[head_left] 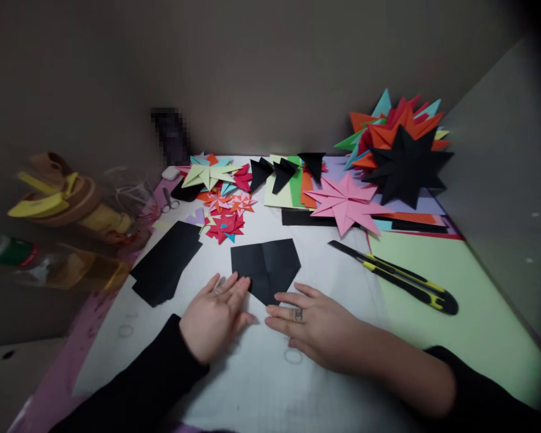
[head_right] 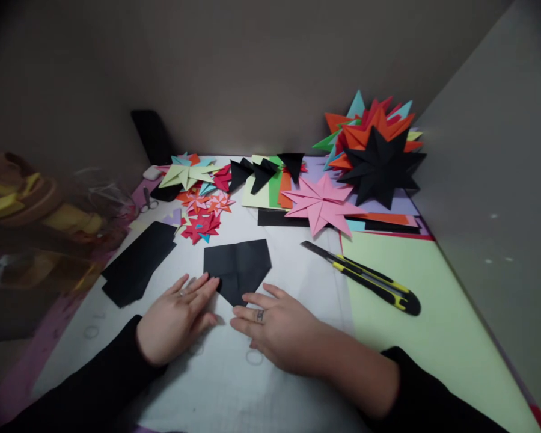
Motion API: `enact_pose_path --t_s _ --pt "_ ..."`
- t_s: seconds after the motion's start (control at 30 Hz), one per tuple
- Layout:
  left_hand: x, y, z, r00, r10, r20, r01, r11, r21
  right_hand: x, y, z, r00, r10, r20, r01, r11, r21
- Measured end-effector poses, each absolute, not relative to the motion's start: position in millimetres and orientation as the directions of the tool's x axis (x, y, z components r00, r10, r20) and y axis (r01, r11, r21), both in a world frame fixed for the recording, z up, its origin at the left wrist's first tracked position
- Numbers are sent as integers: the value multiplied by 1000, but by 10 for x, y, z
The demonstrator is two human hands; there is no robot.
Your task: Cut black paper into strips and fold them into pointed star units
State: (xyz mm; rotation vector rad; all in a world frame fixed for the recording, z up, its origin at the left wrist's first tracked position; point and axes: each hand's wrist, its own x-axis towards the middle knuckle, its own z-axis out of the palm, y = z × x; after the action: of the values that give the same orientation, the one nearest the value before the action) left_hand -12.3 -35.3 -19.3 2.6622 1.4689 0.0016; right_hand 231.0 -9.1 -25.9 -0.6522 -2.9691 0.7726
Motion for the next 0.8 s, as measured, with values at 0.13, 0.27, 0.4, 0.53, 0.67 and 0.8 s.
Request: enact_pose_path --t_s 0.13,0.27,0.4,0.53,0.67,0.8 --pt "-216 -318 -118 483 873 -70 875 -483 22 2304 -86 -230 -909 404 -103 400 776 -488" --pt "-132 -307 -53 431 900 -68 898 -435 -60 2303 -90 -176 -906 413 -89 402 779 -481" --pt "83 -284 -21 361 933 6 922 -356 -153 2309 -106 -126 -907 413 -77 402 799 -447" --pt "248 -331 -15 353 935 43 924 -341 -175 2316 -116 -106 -911 409 -62 393 810 -435" --pt "304 -367 -4 328 944 42 933 -317 -169 2317 -97 -140 -915 402 -17 367 816 -446" --pt "301 -291 -139 672 730 -125 739 -673 43 2308 -64 -225 -910 404 88 327 834 -445"
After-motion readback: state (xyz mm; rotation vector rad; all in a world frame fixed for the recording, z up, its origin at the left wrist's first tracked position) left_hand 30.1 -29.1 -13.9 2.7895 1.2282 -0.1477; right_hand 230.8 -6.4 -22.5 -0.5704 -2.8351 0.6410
